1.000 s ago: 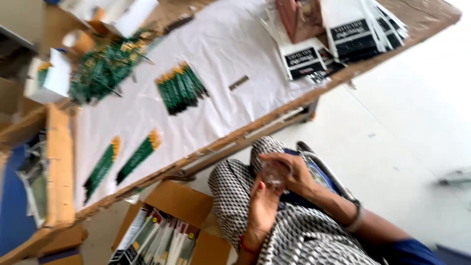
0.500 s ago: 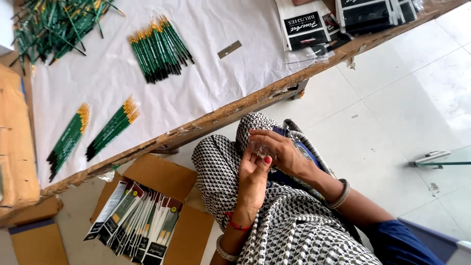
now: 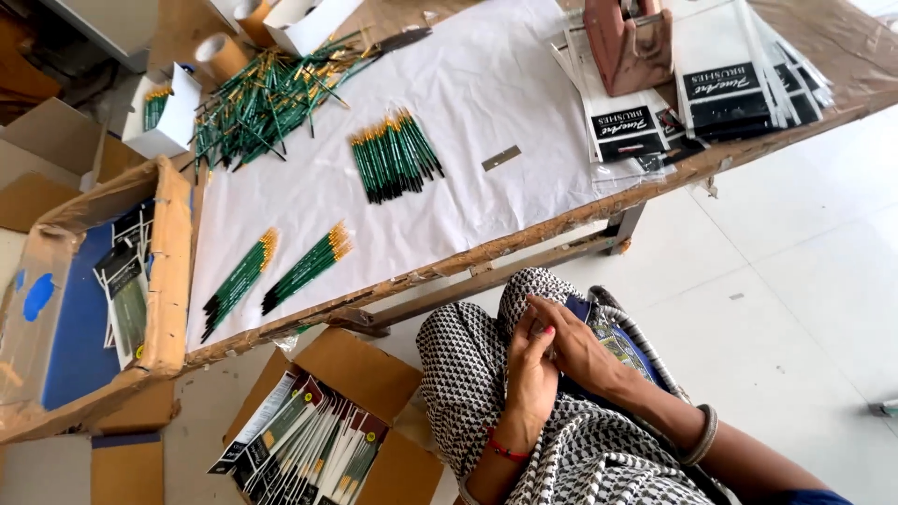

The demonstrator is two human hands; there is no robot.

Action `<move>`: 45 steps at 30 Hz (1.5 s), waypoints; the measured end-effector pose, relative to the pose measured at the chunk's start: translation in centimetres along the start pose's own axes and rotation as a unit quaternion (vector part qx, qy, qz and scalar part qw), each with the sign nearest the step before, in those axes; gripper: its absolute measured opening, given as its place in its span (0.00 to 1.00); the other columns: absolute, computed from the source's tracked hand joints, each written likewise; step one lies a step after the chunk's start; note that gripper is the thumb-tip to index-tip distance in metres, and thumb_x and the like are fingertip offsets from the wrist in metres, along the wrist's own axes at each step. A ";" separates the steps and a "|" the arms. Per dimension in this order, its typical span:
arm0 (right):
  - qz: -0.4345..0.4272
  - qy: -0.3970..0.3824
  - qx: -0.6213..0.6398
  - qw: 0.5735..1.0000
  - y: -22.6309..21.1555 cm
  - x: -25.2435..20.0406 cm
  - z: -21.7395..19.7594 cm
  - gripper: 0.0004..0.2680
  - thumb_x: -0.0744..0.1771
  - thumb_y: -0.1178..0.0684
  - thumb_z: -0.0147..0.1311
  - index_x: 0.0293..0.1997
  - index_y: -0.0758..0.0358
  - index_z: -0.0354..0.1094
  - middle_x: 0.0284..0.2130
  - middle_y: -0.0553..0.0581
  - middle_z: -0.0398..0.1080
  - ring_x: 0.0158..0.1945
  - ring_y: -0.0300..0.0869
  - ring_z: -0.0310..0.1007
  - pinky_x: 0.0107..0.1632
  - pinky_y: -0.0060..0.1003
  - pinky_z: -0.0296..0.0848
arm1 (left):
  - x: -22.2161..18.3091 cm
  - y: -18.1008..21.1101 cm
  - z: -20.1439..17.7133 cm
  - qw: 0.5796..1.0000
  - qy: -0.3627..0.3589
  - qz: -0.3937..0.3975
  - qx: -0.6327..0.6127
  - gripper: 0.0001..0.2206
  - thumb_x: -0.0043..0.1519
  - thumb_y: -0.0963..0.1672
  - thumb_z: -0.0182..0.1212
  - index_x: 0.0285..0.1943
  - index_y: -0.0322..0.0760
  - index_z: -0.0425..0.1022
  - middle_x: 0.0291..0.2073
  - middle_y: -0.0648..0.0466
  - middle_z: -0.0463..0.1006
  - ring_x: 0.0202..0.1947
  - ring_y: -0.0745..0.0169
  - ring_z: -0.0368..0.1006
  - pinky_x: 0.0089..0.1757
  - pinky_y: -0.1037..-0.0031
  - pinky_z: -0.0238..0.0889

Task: The person packs art brushes into plastic bags by hand, gathering groups of brushes and sliding them into printed sleeves, then placing the filled bags into a storage box.

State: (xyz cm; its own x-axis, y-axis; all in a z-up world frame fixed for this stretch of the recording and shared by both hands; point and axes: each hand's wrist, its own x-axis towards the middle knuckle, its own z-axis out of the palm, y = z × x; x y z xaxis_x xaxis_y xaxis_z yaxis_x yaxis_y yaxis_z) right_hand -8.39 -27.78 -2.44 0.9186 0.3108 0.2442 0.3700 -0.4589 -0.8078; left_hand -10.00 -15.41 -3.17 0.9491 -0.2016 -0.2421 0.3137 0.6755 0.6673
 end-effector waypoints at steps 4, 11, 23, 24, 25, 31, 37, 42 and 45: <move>-0.016 -0.047 0.014 0.999 -0.1 -0.6 -1.4 0.38 0.60 0.68 0.57 0.77 0.61 0.33 0.72 0.64 0.51 0.73 0.58 0.53 0.69 0.46 0.62 | 0.5 -2.1 -0.8 1.000 -0.026 0.007 -0.002 0.23 0.67 0.41 0.54 0.72 0.33 0.61 0.59 0.53 0.70 0.56 0.63 0.66 0.54 0.70 0.61; -0.044 -0.143 0.060 0.987 -4.3 -0.8 -5.1 0.41 0.56 0.68 0.56 0.75 0.57 0.33 0.74 0.63 0.39 0.78 0.58 0.31 0.71 0.52 0.52 | 0.0 -1.4 0.2 1.000 -0.013 -0.015 -0.007 0.24 0.66 0.41 0.46 0.74 0.41 0.56 0.64 0.54 0.70 0.60 0.64 0.70 0.56 0.69 0.67; 0.175 0.017 0.413 0.893 3.1 -1.0 -2.3 0.17 0.67 0.56 0.58 0.62 0.69 0.65 0.50 0.57 0.75 0.49 0.39 0.77 0.53 0.38 0.78 | 0.0 1.5 0.7 0.973 -0.034 0.138 0.180 0.35 0.64 0.36 0.59 0.79 0.32 0.44 0.75 0.39 0.57 0.73 0.51 0.56 0.65 0.65 0.59; 0.191 0.011 0.415 0.890 3.4 -0.9 -2.5 0.14 0.67 0.55 0.59 0.57 0.70 0.68 0.45 0.57 0.76 0.45 0.38 0.76 0.48 0.36 0.77 | -0.1 1.7 1.0 0.976 -0.043 0.129 0.172 0.35 0.64 0.37 0.59 0.79 0.32 0.43 0.74 0.39 0.57 0.72 0.48 0.58 0.63 0.63 0.61; 0.207 0.006 0.420 0.884 3.7 -0.8 -2.3 0.11 0.68 0.55 0.61 0.53 0.70 0.72 0.40 0.56 0.78 0.40 0.37 0.76 0.44 0.33 0.76 | -0.4 2.1 1.1 0.978 -0.051 0.117 0.166 0.36 0.64 0.38 0.59 0.79 0.33 0.42 0.74 0.39 0.57 0.70 0.44 0.60 0.62 0.61 0.64; 0.260 0.027 0.482 0.837 4.9 0.2 -2.4 0.06 0.67 0.57 0.60 0.47 0.67 0.74 0.34 0.52 0.77 0.33 0.34 0.75 0.37 0.30 0.76 | -1.1 3.9 0.3 0.957 -0.092 0.150 0.228 0.39 0.61 0.37 0.63 0.79 0.32 0.42 0.75 0.39 0.52 0.73 0.48 0.55 0.65 0.63 0.60; 0.241 0.023 0.565 0.789 5.4 1.2 -3.1 0.04 0.69 0.58 0.56 0.46 0.66 0.73 0.36 0.53 0.79 0.34 0.35 0.77 0.37 0.30 0.77 | -0.6 4.3 -4.0 0.974 0.005 0.132 0.185 0.25 0.65 0.38 0.61 0.72 0.26 0.60 0.64 0.41 0.69 0.61 0.56 0.69 0.62 0.69 0.64; 0.222 0.035 0.578 0.785 6.2 2.3 -2.7 0.03 0.69 0.59 0.58 0.44 0.66 0.74 0.34 0.52 0.79 0.31 0.34 0.75 0.34 0.31 0.76 | -0.5 4.6 -2.4 0.972 -0.019 0.113 0.205 0.23 0.64 0.37 0.61 0.69 0.27 0.63 0.60 0.44 0.72 0.55 0.60 0.73 0.57 0.70 0.69; 0.228 0.053 0.586 0.776 5.3 2.9 -3.0 0.01 0.68 0.60 0.58 0.41 0.65 0.72 0.33 0.51 0.78 0.31 0.34 0.75 0.34 0.32 0.77 | -0.3 4.1 -2.1 0.963 -0.044 0.115 0.238 0.24 0.63 0.36 0.62 0.69 0.27 0.62 0.60 0.44 0.72 0.54 0.60 0.74 0.54 0.70 0.72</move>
State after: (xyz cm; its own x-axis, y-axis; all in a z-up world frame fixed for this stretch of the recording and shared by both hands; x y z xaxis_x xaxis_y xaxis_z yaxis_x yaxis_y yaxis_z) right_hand -3.35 -31.80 -4.41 0.9462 0.2404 -0.2167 -0.3197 0.5898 -0.7415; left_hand -9.05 -11.11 -1.84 0.9873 -0.1588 -0.0031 0.0531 0.3115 0.9488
